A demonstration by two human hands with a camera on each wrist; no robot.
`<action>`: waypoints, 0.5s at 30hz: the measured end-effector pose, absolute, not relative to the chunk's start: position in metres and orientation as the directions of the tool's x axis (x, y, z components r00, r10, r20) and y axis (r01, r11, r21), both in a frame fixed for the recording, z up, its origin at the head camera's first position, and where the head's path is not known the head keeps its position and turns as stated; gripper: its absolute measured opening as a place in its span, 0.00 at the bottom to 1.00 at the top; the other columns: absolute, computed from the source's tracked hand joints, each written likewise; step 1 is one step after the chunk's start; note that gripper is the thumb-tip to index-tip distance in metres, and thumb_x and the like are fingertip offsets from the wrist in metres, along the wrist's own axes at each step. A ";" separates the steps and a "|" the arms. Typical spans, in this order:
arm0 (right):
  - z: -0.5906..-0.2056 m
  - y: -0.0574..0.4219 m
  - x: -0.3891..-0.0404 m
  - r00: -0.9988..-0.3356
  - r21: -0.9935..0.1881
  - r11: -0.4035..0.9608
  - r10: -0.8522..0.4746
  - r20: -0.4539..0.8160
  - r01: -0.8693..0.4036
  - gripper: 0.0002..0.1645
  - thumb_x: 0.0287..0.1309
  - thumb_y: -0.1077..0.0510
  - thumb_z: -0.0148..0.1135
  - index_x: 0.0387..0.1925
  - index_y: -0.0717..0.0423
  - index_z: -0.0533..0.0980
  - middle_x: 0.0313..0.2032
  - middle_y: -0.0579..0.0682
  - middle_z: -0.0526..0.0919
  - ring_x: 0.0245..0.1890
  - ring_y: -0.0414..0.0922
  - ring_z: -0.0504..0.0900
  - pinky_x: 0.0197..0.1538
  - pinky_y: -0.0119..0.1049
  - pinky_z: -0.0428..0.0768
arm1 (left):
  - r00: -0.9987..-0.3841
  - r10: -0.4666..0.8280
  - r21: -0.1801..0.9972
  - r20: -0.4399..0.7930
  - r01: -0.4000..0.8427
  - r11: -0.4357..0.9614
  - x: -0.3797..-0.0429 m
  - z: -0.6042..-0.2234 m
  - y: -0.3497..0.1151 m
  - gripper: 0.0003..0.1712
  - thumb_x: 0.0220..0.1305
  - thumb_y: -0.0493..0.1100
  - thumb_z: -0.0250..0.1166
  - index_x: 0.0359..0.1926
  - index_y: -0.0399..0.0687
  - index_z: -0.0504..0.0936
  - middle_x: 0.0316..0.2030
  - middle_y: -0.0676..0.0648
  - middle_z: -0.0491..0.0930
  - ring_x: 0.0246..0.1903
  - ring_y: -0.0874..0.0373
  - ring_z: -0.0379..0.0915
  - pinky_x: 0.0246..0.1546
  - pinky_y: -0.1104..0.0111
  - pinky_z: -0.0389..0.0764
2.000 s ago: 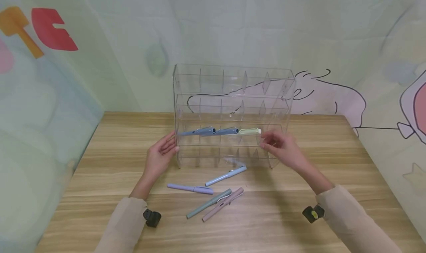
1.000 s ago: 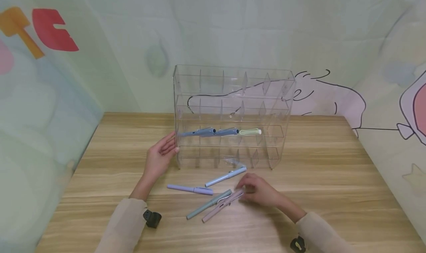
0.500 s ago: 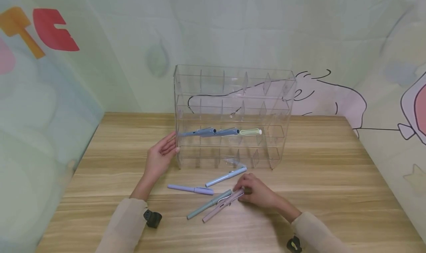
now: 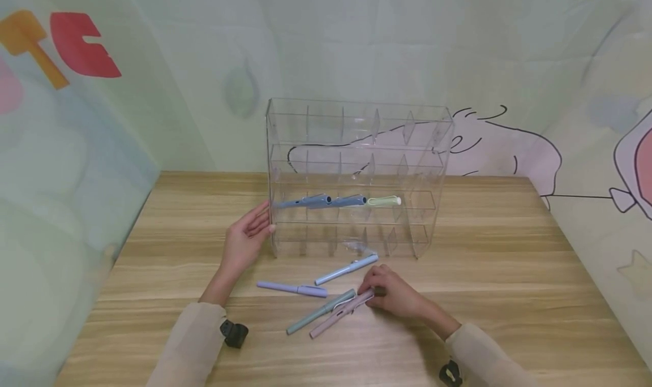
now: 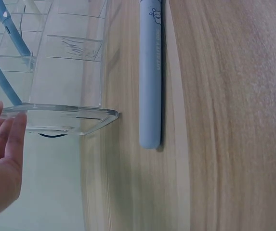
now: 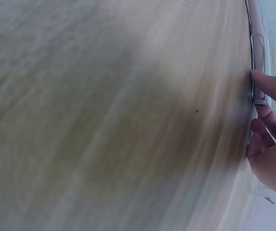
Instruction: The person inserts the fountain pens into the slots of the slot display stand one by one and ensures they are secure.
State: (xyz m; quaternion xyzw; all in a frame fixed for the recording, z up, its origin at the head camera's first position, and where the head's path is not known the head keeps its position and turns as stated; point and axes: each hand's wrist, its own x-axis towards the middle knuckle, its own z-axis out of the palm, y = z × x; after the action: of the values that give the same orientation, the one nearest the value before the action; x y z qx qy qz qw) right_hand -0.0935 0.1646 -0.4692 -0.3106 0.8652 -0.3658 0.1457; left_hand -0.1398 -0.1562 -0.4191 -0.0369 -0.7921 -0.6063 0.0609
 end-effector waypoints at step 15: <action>-0.464 0.170 -0.096 -0.742 -0.777 0.513 -0.664 -0.091 -0.364 0.11 0.45 0.64 0.68 0.34 0.50 0.80 0.36 0.40 0.79 0.40 0.40 0.71 0.45 0.33 0.73 | -0.991 -0.016 0.956 0.135 0.126 0.265 -0.140 -0.419 -0.156 0.28 0.57 0.28 0.61 0.60 0.39 0.68 0.52 0.35 0.73 0.51 0.47 0.72 0.46 0.78 0.77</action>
State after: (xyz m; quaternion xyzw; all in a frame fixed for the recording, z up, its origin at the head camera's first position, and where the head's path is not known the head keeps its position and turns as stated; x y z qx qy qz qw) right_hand -0.0965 0.1695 -0.4641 -0.3033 0.8482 -0.3893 0.1926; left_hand -0.1399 -0.1563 -0.4189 -0.0347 -0.7930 -0.6054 0.0584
